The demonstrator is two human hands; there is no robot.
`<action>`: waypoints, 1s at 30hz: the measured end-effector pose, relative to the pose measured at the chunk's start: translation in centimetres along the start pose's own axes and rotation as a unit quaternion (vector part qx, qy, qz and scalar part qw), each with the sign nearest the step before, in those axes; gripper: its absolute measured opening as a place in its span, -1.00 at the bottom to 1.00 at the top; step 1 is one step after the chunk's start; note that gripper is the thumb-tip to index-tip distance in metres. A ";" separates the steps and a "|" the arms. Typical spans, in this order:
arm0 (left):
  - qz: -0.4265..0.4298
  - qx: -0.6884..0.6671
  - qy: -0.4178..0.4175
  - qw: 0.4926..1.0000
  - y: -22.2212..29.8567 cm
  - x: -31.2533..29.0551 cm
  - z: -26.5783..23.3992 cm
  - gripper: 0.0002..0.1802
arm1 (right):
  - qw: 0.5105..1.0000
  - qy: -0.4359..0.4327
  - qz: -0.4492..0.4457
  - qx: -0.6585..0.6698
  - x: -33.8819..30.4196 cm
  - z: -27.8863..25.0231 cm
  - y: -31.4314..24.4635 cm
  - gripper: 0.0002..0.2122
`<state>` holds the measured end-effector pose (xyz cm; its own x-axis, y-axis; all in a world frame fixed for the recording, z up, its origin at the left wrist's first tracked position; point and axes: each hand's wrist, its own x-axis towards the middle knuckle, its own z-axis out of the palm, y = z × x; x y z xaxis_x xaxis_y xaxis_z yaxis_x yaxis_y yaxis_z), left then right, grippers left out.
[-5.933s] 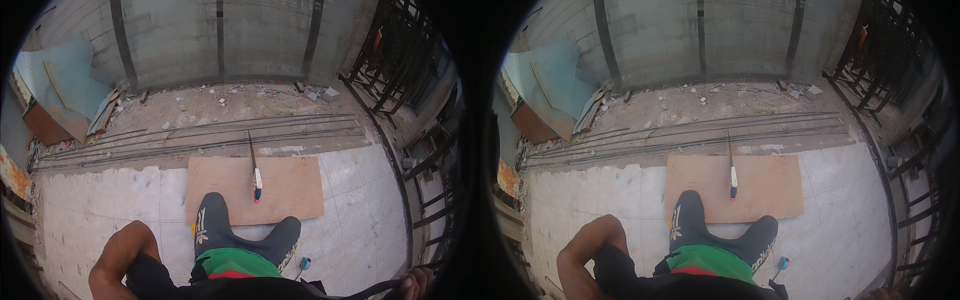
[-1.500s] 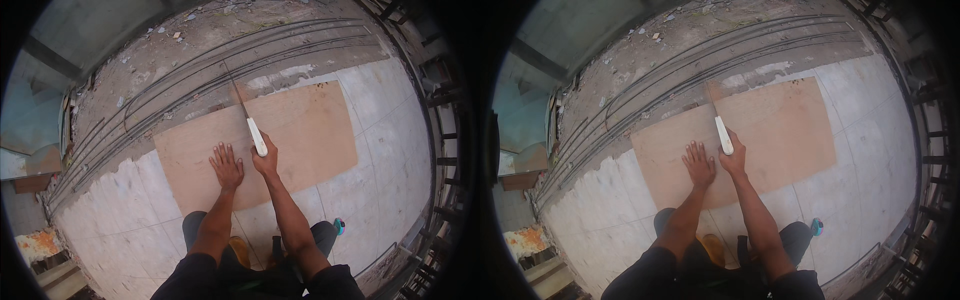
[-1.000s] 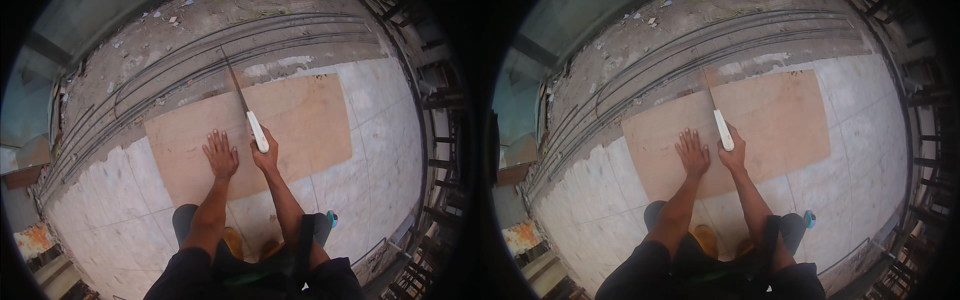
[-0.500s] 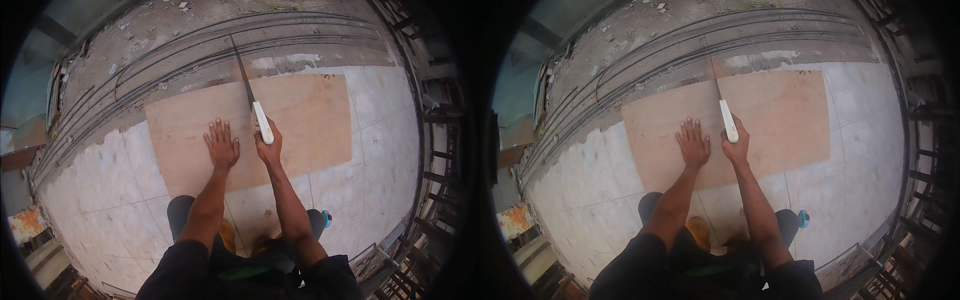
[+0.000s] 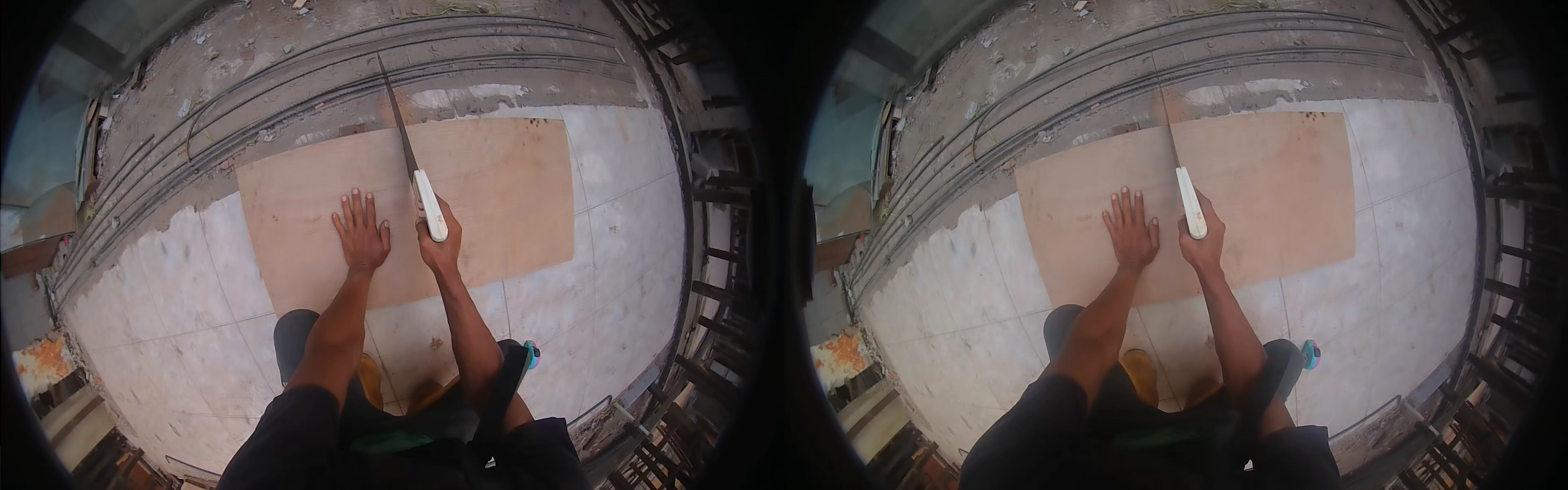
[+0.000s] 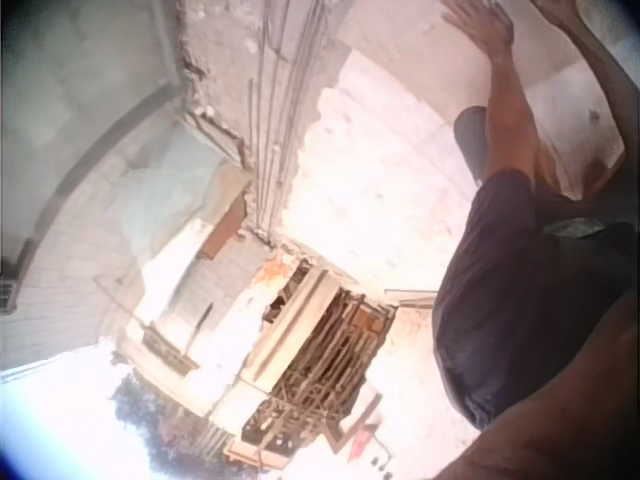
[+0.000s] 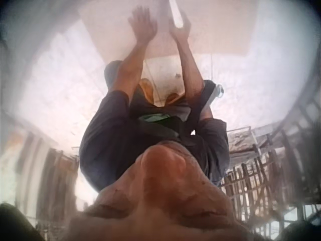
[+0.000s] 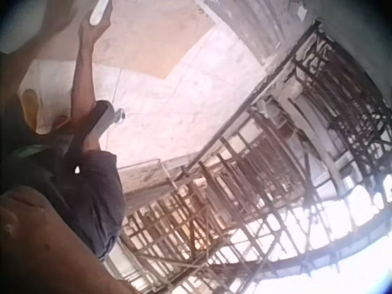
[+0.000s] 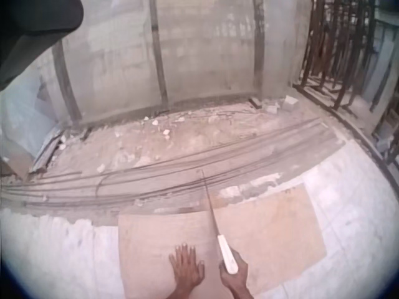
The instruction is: The person saws a piece of plywood using a hand saw while it is positioned on the floor.
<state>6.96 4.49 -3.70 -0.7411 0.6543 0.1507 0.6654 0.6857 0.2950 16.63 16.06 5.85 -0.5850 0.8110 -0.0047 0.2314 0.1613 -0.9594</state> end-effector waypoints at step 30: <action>-0.017 -0.001 -0.041 0.999 -0.1 -0.1 -0.1 -0.24 | 0.998 -0.018 0.052 0.031 -0.5 -0.8 0.1 -0.54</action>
<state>6.95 4.38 -3.66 -0.7536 0.6544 0.0619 0.6393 0.7078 0.3005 17.53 16.10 6.02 -0.5887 0.8004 -0.1135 0.2438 0.0419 -0.9689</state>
